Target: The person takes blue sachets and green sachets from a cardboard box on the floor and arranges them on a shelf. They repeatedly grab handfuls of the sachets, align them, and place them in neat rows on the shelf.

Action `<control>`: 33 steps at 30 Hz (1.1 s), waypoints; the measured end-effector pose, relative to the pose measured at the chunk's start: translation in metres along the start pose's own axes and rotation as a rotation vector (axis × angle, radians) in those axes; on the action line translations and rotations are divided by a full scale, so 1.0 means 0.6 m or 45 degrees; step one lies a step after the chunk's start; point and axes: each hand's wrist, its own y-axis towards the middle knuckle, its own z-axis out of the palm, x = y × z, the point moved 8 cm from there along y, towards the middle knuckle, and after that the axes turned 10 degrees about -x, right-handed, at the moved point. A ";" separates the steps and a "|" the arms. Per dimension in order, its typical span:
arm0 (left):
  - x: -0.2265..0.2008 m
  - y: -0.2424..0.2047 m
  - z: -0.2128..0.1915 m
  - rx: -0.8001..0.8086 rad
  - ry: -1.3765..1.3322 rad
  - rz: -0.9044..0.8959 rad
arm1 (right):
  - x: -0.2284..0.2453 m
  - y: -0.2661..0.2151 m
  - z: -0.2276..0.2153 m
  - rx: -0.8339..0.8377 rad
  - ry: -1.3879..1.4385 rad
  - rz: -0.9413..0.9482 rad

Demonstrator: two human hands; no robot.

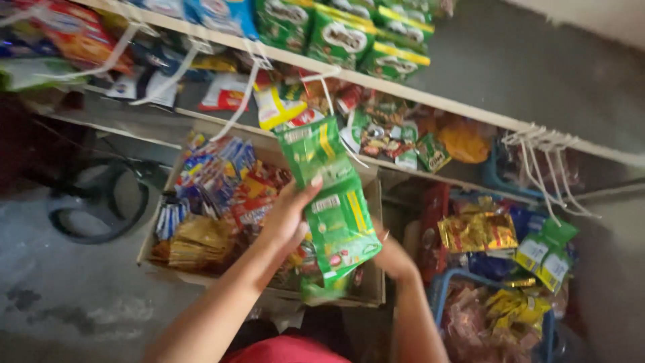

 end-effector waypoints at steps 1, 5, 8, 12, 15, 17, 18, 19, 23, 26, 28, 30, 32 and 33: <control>-0.017 0.001 0.003 0.034 -0.219 -0.071 | -0.020 -0.025 0.036 0.163 0.356 0.241; -0.062 0.019 -0.021 0.046 -0.394 -0.002 | -0.090 -0.088 0.108 0.287 0.772 0.568; -0.066 0.045 -0.072 -0.206 0.077 0.139 | -0.033 -0.122 0.105 0.470 1.111 0.371; -0.113 0.056 -0.119 -0.467 1.099 0.787 | 0.019 -0.133 0.059 0.413 1.307 0.276; 0.000 0.081 -0.181 -0.269 1.219 -0.011 | 0.082 -0.130 0.009 0.402 1.799 -0.099; 0.017 0.094 -0.188 -0.176 0.999 0.155 | 0.108 -0.105 -0.010 0.361 2.113 0.028; 0.000 0.076 -0.177 -0.173 1.001 0.157 | 0.099 -0.080 -0.013 0.360 2.114 0.024; 0.013 0.057 -0.168 -0.084 0.995 -0.125 | 0.056 -0.047 -0.019 0.064 2.218 0.261; 0.075 0.035 -0.151 0.277 0.787 -0.200 | -0.094 0.007 0.007 -0.660 1.916 0.699; 0.030 -0.016 -0.108 0.284 0.576 -0.307 | -0.207 0.022 0.085 0.063 1.650 0.780; 0.034 -0.033 -0.105 0.212 0.808 -0.271 | -0.129 -0.027 0.106 -0.153 1.166 0.908; 0.036 -0.032 -0.110 0.123 1.037 -0.220 | -0.073 -0.054 0.101 -0.344 0.667 0.992; 0.037 -0.039 -0.098 0.129 0.817 0.000 | 0.008 -0.067 0.119 -0.201 0.937 0.602; 0.027 -0.052 -0.091 0.135 0.818 -0.007 | 0.026 -0.074 0.128 -0.209 0.938 0.606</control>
